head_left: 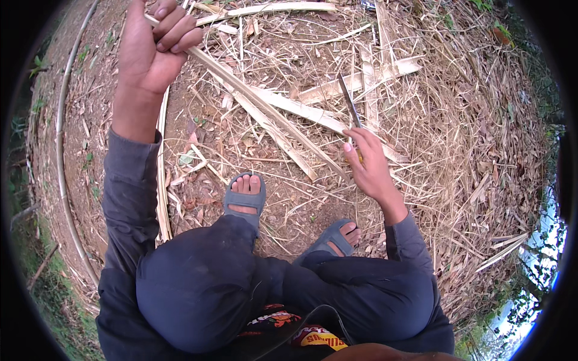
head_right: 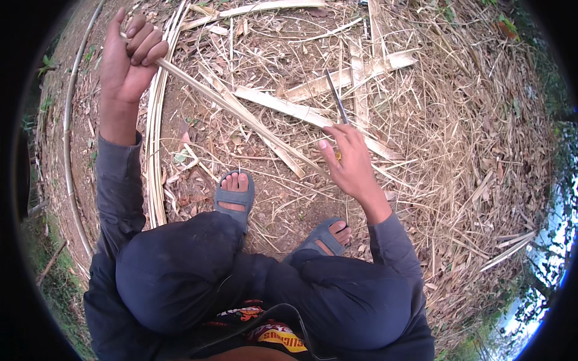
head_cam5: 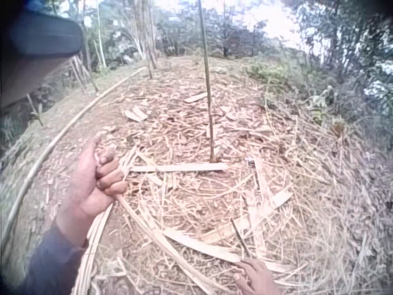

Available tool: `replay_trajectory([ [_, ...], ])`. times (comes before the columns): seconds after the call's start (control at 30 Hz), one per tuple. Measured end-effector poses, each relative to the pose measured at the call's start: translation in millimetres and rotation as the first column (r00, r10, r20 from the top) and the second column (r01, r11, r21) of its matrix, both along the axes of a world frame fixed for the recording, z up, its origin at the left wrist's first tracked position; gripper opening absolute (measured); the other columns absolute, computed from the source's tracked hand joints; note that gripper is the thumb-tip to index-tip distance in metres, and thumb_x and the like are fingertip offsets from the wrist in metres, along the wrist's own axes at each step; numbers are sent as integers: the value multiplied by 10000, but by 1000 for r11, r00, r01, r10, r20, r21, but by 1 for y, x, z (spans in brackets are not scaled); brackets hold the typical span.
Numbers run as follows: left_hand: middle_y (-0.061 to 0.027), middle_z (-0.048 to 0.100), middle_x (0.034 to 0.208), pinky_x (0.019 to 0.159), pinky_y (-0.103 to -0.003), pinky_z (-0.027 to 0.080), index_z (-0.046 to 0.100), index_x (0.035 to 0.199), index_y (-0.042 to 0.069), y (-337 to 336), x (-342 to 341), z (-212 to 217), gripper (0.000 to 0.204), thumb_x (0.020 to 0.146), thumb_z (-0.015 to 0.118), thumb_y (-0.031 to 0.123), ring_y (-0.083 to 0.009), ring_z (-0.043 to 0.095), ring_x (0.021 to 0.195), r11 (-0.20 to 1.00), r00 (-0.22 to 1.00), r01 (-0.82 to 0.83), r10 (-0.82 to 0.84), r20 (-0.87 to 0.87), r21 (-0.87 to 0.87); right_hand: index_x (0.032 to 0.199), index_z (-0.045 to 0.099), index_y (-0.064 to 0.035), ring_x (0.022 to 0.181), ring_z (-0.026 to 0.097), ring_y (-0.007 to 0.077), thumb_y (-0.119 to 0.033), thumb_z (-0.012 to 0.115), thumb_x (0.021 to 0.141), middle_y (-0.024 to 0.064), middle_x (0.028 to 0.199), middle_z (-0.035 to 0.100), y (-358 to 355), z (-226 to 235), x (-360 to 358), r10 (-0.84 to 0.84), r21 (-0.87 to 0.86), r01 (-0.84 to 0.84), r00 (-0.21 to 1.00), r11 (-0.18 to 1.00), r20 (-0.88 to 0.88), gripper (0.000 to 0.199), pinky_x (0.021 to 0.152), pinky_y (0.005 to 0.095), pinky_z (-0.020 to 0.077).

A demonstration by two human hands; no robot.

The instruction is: The person sits on the ground and uses a machete to split long bamboo stalks into thin strips. They repeatedly hold the bamboo, strike it with the blade, and separate the resulting pieces, placing the finished strips on the ground.

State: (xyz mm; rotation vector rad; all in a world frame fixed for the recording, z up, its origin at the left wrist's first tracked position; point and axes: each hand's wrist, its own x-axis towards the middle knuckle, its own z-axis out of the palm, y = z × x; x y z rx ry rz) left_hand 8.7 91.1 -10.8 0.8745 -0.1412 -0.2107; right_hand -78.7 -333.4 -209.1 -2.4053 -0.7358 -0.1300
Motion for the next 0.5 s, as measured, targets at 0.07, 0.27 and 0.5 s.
replay_trajectory([
  [0.07,-19,453,686,552,-252,398,494,916,79,20,12,-34,504,1066,362,542,-104,450,595,983,988,150,-147,39,-109,1210,615,29,634,632,202,-400,407,1094,44,687,637,29,35,-21,265,381,-92,863,920,-430,491,625,361,514],
  [0.27,-319,599,1146,797,-315,604,446,1339,-97,-87,4,-26,826,1030,299,655,-305,671,1035,866,831,-343,461,-311,365,966,584,-12,455,360,44,-465,336,1105,-35,591,405,33,53,-52,452,493,415,199,765,-870,535,432,210,317],
  [0.5,-154,642,1148,977,-410,510,573,1241,7,-161,-110,-128,577,1067,394,527,-239,632,1093,720,759,557,-240,-605,414,908,571,-24,531,504,94,-516,272,1098,-1,640,491,55,41,-59,384,455,509,245,731,-890,606,515,233,443],
])
